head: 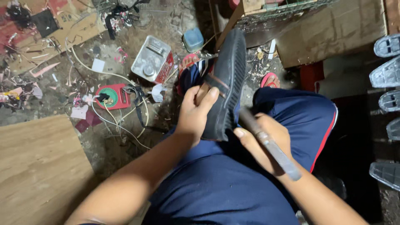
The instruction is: The person sits on the floor holding a shoe with a rubber sole on their lap. They press and hammer the sole edge with a metal hand tool, reposition the shoe repeatedly, then use yellow-handled scissors to trim excess sole material around the edge and continue pressing the sole with the tool.
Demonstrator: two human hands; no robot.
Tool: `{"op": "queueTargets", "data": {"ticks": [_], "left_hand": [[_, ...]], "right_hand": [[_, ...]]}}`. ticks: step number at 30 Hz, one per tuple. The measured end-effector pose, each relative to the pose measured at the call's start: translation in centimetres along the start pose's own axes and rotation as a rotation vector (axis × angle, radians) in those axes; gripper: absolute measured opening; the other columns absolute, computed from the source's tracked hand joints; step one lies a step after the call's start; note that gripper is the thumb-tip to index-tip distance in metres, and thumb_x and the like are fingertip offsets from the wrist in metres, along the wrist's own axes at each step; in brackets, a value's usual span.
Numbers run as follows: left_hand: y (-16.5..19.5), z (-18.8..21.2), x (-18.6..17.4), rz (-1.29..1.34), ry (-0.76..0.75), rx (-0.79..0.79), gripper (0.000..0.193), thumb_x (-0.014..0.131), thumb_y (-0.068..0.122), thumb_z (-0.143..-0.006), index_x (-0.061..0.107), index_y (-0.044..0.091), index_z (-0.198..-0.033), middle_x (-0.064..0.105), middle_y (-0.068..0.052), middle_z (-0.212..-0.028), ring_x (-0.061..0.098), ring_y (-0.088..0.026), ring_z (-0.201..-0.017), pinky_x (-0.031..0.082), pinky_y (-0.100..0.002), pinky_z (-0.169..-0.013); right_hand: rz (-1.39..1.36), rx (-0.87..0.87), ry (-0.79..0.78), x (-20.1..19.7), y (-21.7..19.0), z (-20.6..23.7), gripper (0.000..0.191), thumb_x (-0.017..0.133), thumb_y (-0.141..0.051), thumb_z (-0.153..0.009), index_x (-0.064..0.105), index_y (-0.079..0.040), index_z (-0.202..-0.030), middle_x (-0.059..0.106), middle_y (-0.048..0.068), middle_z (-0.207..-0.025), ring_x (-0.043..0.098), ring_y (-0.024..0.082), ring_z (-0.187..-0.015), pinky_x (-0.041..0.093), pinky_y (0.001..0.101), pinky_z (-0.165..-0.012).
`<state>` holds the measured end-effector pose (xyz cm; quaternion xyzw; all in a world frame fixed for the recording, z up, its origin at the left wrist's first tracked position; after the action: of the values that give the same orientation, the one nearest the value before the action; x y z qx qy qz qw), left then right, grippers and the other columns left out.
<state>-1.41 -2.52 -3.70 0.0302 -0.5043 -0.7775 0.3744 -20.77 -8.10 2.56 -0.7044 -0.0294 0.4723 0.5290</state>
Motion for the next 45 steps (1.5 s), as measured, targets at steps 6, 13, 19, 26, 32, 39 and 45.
{"op": "queueTargets", "data": {"ticks": [6,13,19,26,32,39,45], "left_hand": [[0.5,3.5,1.9,-0.196,0.026,0.309,0.061,0.069,0.02,-0.096,0.037,-0.003,-0.141,0.061,-0.007,-0.126,0.059,-0.011,-0.114,0.05,-0.032,-0.1],[3.9,-1.3,0.8,0.243,-0.42,0.086,0.053,0.061,0.046,-0.106,0.053,0.002,-0.134,0.07,-0.01,-0.114,0.069,-0.019,-0.101,0.057,-0.038,-0.092],[1.9,-4.0,1.1,0.369,-0.352,-0.147,0.051,0.06,0.054,-0.098,0.066,0.007,-0.118,0.072,-0.006,-0.105,0.072,-0.021,-0.093,0.061,-0.04,-0.086],[0.6,-5.8,0.3,0.177,-0.275,0.077,0.046,0.057,0.049,-0.103,0.068,0.009,-0.122,0.067,0.003,-0.116,0.062,-0.008,-0.106,0.05,-0.028,-0.098],[1.0,-6.3,0.6,0.122,-0.336,0.131,0.041,0.054,0.047,-0.108,0.065,0.008,-0.112,0.063,0.003,-0.106,0.056,-0.007,-0.098,0.048,-0.028,-0.09],[1.6,-5.7,1.2,0.079,-0.334,0.018,0.039,0.05,0.046,-0.105,0.066,0.011,-0.106,0.065,0.004,-0.097,0.059,-0.007,-0.089,0.05,-0.027,-0.083],[2.5,-6.0,3.2,-0.331,-0.299,0.011,0.053,0.051,0.052,-0.099,0.07,0.004,-0.109,0.068,0.0,-0.089,0.061,-0.012,-0.084,0.052,-0.032,-0.08]], "right_hand": [[-0.305,0.17,0.014,-0.2,-1.7,-0.6,0.07,0.09,-0.04,-0.068,0.054,-0.001,-0.113,0.062,0.007,-0.104,0.059,0.016,-0.095,0.05,0.03,-0.086],[-0.286,0.008,-0.084,-1.1,-1.7,2.7,0.051,0.089,-0.029,-0.075,0.053,-0.004,-0.101,0.062,0.011,-0.117,0.062,0.019,-0.096,0.05,0.0284,-0.085],[-0.193,-0.015,0.024,-2.6,-0.5,4.5,0.018,0.075,-0.017,-0.092,0.065,-0.003,-0.1,0.065,0.011,-0.101,0.063,0.019,-0.09,0.051,0.0304,-0.082],[-0.459,0.304,0.129,-1.1,0.8,3.3,0.017,0.076,-0.016,-0.088,0.063,-0.006,-0.088,0.063,0.0,-0.072,0.051,0.009,-0.062,0.043,0.0263,-0.057],[-0.266,0.129,-0.061,-0.5,2.3,0.8,0.029,0.083,-0.02,-0.086,0.058,-0.007,-0.076,0.058,-0.001,-0.066,0.05,0.008,-0.06,0.043,0.0269,-0.054],[-0.583,0.577,-0.119,-1.5,2.8,-2.4,0.024,0.078,-0.022,-0.082,0.062,-0.006,-0.079,0.058,0.0,-0.059,0.052,0.012,-0.049,0.041,0.0307,-0.046],[-0.029,0.259,-0.376,-3.4,-1.2,-6.3,0.034,0.085,-0.033,-0.083,0.061,-0.008,-0.078,0.055,-0.001,-0.063,0.051,0.012,-0.058,0.044,0.0311,-0.051]]}}
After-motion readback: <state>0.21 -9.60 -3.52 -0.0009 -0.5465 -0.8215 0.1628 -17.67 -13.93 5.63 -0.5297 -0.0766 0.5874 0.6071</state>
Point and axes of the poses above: each hand's wrist, its own z-axis away from the middle knuckle, its own x-axis out of the palm, y = z × x, the point moved 2 cm from there along -z, towards the middle knuckle
